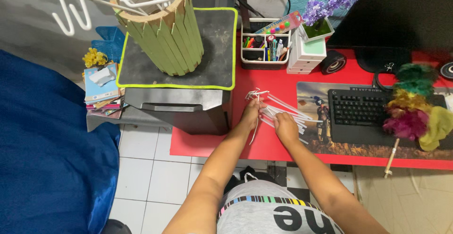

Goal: The person picks up white plastic hangers from a pile on a red desk and places them one by one into a green cylindrical container. The person repeats this action until the pile is empty and the container is full.

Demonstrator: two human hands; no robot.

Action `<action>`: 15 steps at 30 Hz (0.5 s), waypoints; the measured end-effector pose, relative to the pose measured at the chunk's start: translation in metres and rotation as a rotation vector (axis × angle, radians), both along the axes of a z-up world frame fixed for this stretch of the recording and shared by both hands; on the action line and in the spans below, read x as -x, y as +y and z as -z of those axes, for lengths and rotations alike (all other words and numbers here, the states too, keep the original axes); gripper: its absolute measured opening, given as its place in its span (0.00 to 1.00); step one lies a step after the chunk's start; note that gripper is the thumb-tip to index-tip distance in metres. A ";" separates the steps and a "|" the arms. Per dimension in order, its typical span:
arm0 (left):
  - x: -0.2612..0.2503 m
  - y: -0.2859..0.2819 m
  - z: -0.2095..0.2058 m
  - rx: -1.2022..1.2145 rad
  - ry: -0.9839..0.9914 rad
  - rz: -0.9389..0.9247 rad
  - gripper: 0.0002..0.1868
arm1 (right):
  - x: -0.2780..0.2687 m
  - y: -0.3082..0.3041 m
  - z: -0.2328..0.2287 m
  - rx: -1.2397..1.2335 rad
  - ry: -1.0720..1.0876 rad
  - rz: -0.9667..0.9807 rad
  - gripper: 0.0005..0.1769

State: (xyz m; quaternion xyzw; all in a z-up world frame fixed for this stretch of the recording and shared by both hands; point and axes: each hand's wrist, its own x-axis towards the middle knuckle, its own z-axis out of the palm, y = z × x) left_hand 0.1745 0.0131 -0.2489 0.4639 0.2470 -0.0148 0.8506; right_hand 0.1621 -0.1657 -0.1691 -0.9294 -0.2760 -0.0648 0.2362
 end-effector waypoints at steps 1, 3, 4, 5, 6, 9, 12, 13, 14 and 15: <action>-0.001 -0.002 0.000 -0.008 -0.052 -0.012 0.18 | -0.004 0.000 0.006 -0.001 -0.012 0.011 0.07; -0.003 -0.002 -0.001 -0.025 -0.155 -0.034 0.17 | -0.010 0.000 0.013 -0.005 -0.034 0.036 0.08; -0.004 -0.001 -0.001 -0.069 -0.134 -0.063 0.16 | -0.013 -0.001 0.013 -0.038 0.014 0.049 0.08; -0.006 0.000 -0.002 -0.112 -0.114 -0.093 0.15 | -0.016 -0.003 0.011 -0.071 0.062 0.063 0.09; -0.006 -0.001 -0.002 -0.153 -0.090 -0.122 0.14 | -0.015 -0.006 0.007 -0.102 0.113 0.078 0.10; -0.011 -0.001 -0.003 -0.122 -0.171 -0.167 0.15 | -0.011 -0.007 -0.009 -0.187 -0.035 0.052 0.13; -0.011 -0.001 -0.003 -0.011 -0.100 -0.178 0.16 | -0.012 -0.010 -0.029 -0.236 -0.087 0.078 0.12; -0.011 -0.001 -0.003 -0.020 -0.116 -0.175 0.16 | -0.014 -0.011 -0.036 -0.233 -0.093 0.104 0.11; -0.009 -0.001 -0.003 -0.029 -0.132 -0.172 0.16 | -0.016 -0.012 -0.043 -0.231 -0.100 0.130 0.10; -0.009 -0.001 -0.003 -0.038 -0.148 -0.170 0.16 | -0.018 -0.013 -0.049 -0.228 -0.106 0.156 0.10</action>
